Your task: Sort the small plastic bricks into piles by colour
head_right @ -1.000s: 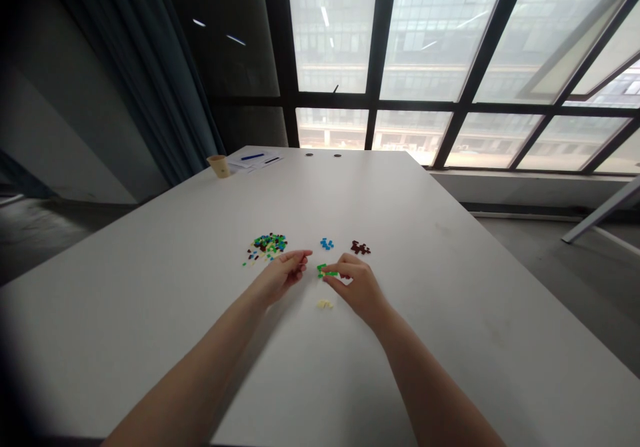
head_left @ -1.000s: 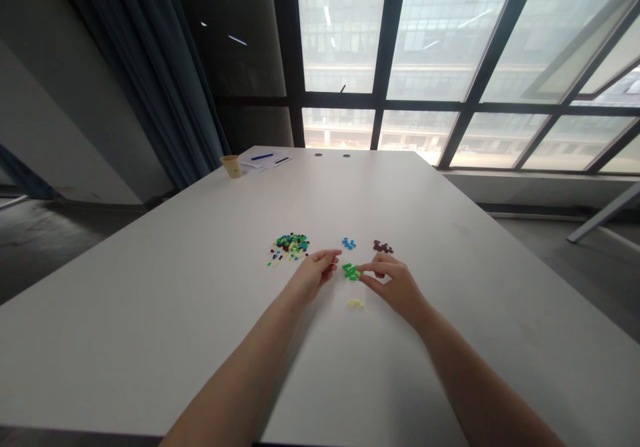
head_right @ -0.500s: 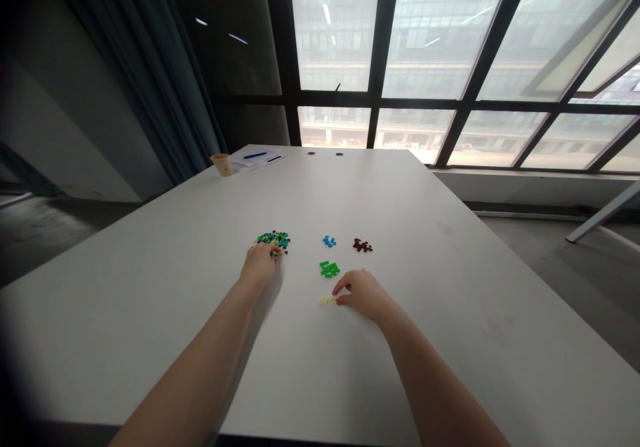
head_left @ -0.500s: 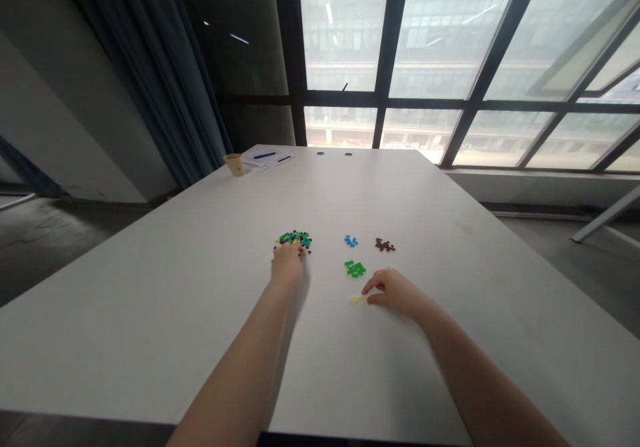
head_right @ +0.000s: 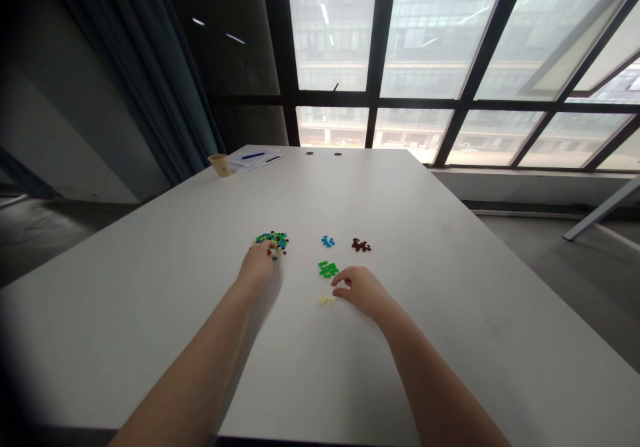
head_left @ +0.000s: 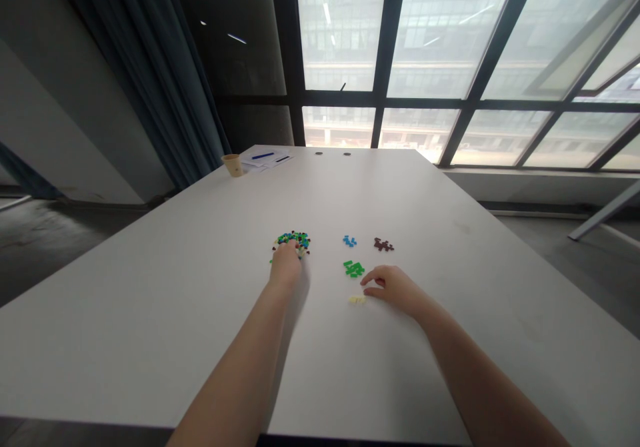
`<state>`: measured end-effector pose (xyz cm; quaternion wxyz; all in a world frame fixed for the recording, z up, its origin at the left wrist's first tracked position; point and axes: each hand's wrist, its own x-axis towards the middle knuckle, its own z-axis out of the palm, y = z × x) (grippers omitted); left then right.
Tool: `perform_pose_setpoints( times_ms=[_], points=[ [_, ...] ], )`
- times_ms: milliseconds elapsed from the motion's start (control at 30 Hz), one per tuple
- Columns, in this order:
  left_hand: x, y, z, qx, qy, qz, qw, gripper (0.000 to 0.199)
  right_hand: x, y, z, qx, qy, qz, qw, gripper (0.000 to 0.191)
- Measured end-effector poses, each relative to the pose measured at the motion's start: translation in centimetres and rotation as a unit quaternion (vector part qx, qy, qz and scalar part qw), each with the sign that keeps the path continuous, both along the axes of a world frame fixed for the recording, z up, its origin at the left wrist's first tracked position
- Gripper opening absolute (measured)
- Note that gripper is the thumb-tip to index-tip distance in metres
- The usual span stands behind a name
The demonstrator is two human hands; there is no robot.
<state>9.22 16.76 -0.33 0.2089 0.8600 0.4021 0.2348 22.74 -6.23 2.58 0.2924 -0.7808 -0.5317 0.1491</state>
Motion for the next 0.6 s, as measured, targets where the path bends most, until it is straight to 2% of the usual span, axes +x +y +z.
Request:
perform_pose_setpoints(
  times_ms=[133,200,333,433,500,600],
  points=[
    [0.2,-0.4,1.2,-0.034,-0.077,-0.025,0.996,0.021,0.1,0.1,0.0,0.034,-0.005,-0.018,0.999,0.014],
    [0.4,-1.0,1.7,-0.085,-0.122,-0.052,0.987,0.021,0.0,0.3,0.1,0.049,-0.006,-0.027,0.998,0.015],
    [1.2,-3.3,2.5,-0.228,-0.244,-0.116,0.935,0.025,-0.4,0.5,0.7,0.102,-0.020,-0.041,0.994,0.015],
    [1.6,-5.7,3.3,-0.303,-0.279,-0.172,0.895,0.028,-0.8,0.5,1.1,0.153,-0.027,-0.043,0.987,0.015],
    [1.6,-7.1,3.7,-0.319,-0.295,-0.198,0.879,0.030,-1.0,0.6,1.2,0.181,-0.032,-0.047,0.982,0.015],
    [1.5,-8.6,4.2,-0.297,-0.304,-0.236,0.874,0.030,-1.1,0.8,1.2,0.220,-0.039,-0.053,0.973,0.014]
  ],
)
